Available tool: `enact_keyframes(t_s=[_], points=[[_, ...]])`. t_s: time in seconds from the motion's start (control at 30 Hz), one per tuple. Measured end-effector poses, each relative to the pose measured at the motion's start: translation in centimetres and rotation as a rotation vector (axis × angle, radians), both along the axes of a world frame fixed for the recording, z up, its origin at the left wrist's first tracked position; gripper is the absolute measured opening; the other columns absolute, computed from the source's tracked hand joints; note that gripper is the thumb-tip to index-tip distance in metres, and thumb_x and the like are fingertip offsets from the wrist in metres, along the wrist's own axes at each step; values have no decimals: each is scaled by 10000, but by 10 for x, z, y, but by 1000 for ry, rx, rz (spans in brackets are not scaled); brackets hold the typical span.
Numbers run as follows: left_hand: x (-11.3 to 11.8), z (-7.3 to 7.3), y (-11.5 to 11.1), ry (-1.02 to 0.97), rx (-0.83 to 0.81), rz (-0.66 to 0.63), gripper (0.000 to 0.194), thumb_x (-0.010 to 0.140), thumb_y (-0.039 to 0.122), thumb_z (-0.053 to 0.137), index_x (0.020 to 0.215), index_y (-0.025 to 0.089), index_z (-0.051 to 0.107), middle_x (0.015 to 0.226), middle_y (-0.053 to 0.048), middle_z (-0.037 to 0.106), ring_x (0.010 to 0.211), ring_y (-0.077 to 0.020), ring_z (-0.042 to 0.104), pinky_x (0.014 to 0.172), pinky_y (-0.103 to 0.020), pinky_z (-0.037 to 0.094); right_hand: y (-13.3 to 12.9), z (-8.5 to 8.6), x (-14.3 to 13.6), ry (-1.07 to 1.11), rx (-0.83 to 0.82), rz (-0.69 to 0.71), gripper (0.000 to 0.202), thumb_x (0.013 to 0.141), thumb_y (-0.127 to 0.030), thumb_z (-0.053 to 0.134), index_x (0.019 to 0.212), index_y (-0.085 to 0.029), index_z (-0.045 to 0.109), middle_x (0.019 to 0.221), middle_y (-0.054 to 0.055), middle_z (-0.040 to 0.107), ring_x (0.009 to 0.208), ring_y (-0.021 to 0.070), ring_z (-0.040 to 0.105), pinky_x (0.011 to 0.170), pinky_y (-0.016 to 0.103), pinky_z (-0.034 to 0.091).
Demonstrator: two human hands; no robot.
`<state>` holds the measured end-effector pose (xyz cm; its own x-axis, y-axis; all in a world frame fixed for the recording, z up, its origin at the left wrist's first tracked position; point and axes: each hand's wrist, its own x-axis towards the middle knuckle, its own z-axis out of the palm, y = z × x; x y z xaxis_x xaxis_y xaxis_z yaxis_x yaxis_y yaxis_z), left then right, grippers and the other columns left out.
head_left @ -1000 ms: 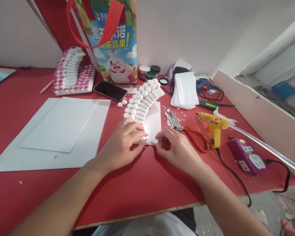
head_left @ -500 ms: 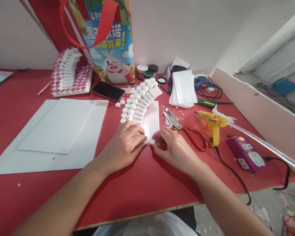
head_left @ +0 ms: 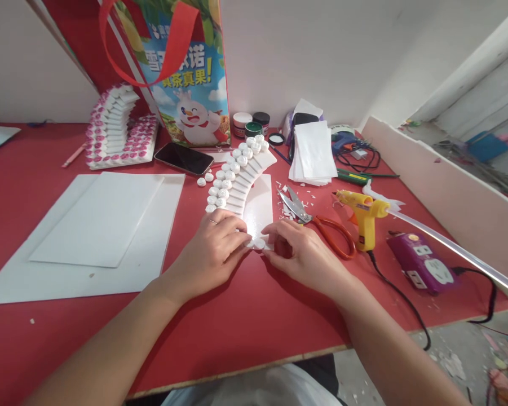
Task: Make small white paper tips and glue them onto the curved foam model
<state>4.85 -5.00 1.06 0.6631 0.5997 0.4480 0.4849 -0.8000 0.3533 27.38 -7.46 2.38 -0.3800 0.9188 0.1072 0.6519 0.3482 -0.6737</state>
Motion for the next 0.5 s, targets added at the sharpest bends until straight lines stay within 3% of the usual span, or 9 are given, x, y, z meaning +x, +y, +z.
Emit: enact_keyframes(t_s=[0.33, 0.5], points=[[-2, 1, 0, 13, 20, 13, 160, 989, 126, 550, 1025, 156, 703, 1057, -104, 688, 1089, -277, 553, 965, -460, 434, 2, -1, 4, 79, 135, 44, 176, 935, -117, 613, 1061, -150, 730, 995, 83, 688, 821, 154, 644, 762, 273, 506], [-4, -1, 0, -3, 33, 12, 140, 976, 122, 570, 1019, 159, 698, 1060, -104, 689, 1078, -277, 551, 957, -460, 440, 5, -2, 10, 212, 210, -84, 182, 917, -81, 578, 989, -161, 726, 933, 61, 701, 794, 153, 659, 726, 274, 511]])
